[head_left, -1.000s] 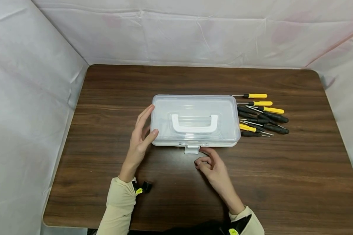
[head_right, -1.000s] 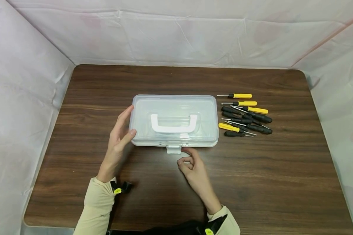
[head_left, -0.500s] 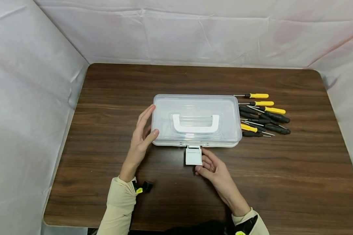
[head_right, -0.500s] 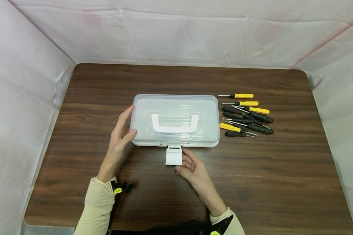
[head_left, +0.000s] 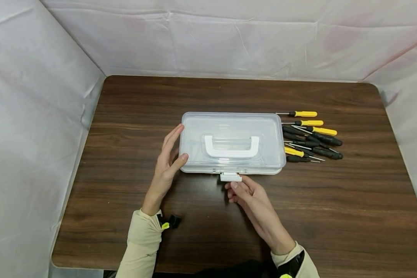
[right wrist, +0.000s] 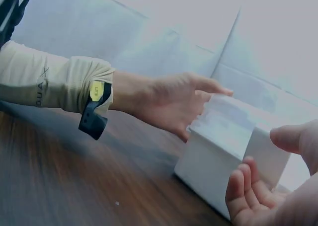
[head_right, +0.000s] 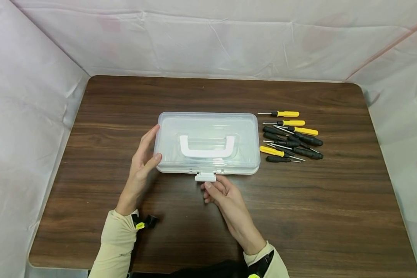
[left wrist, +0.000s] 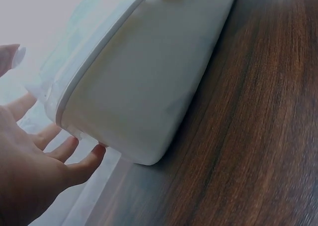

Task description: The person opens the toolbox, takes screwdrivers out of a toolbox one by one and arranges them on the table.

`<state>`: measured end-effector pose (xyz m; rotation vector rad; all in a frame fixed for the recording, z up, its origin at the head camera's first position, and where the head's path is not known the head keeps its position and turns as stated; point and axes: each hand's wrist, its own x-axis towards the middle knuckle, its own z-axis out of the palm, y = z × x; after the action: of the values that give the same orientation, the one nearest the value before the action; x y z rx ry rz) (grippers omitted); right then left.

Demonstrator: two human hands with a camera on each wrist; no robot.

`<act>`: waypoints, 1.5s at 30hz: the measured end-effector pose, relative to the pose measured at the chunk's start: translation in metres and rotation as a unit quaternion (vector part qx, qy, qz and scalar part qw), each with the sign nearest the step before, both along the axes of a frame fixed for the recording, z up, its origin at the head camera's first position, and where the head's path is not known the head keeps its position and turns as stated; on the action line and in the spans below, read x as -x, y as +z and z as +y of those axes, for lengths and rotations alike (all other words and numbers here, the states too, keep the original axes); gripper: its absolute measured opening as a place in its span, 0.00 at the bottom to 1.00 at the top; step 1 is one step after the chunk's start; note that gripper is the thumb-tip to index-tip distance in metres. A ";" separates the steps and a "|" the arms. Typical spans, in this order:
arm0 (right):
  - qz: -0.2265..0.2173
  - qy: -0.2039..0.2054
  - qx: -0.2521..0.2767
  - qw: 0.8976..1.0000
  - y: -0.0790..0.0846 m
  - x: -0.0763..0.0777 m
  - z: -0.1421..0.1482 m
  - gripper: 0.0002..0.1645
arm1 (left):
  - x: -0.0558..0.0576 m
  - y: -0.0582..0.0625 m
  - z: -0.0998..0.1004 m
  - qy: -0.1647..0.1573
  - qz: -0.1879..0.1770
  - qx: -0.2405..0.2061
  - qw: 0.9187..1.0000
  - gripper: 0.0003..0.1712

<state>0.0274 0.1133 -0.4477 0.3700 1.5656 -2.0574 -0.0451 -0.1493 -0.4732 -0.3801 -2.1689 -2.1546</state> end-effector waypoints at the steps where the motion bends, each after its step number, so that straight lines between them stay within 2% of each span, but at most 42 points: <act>1: -0.003 -0.002 -0.009 1.000 0.001 0.001 -0.001 0.20 | 0.000 0.000 0.000 0.000 0.000 0.000 1.000 0.41; 10: -0.016 -0.019 -0.101 0.995 0.012 0.011 -0.011 0.24 | -0.001 0.000 0.000 0.001 0.001 0.005 1.000 0.40; 15: -0.007 -0.032 -0.123 0.992 0.013 0.012 -0.015 0.25 | 0.000 -0.001 0.000 0.001 0.002 0.006 1.000 0.40; 22: -0.003 -0.056 -0.130 0.990 0.005 0.009 -0.021 0.18 | 0.000 -0.001 0.000 0.003 0.007 0.005 1.000 0.40; 26: 0.001 -0.063 -0.136 0.989 -0.001 0.008 -0.023 0.19 | 0.000 -0.001 0.000 0.003 0.005 0.005 1.000 0.40; 33: 0.041 -0.057 -0.201 0.977 -0.011 0.006 -0.021 0.19 | -0.001 0.000 0.001 0.008 0.005 0.010 1.000 0.40; 37: 0.071 -0.059 -0.256 0.962 -0.010 -0.003 -0.015 0.26 | -0.005 0.000 0.003 0.036 0.019 0.051 0.998 0.38; 40: 0.100 -0.078 -0.313 0.941 -0.007 -0.013 -0.010 0.31 | -0.011 0.000 0.005 0.087 0.062 0.115 0.988 0.34; 43: 0.153 -0.114 -0.366 0.911 -0.005 -0.022 -0.007 0.36 | -0.018 0.005 0.008 0.138 0.117 0.170 0.969 0.38; 45: 0.209 -0.143 -0.399 0.881 -0.007 -0.026 -0.005 0.38 | -0.022 0.010 0.011 0.162 0.152 0.203 0.954 0.42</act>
<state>0.0529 0.1085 -0.4543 0.4824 2.7600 -1.6435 -0.0235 -0.1387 -0.4634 -0.3217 -2.2851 -1.3811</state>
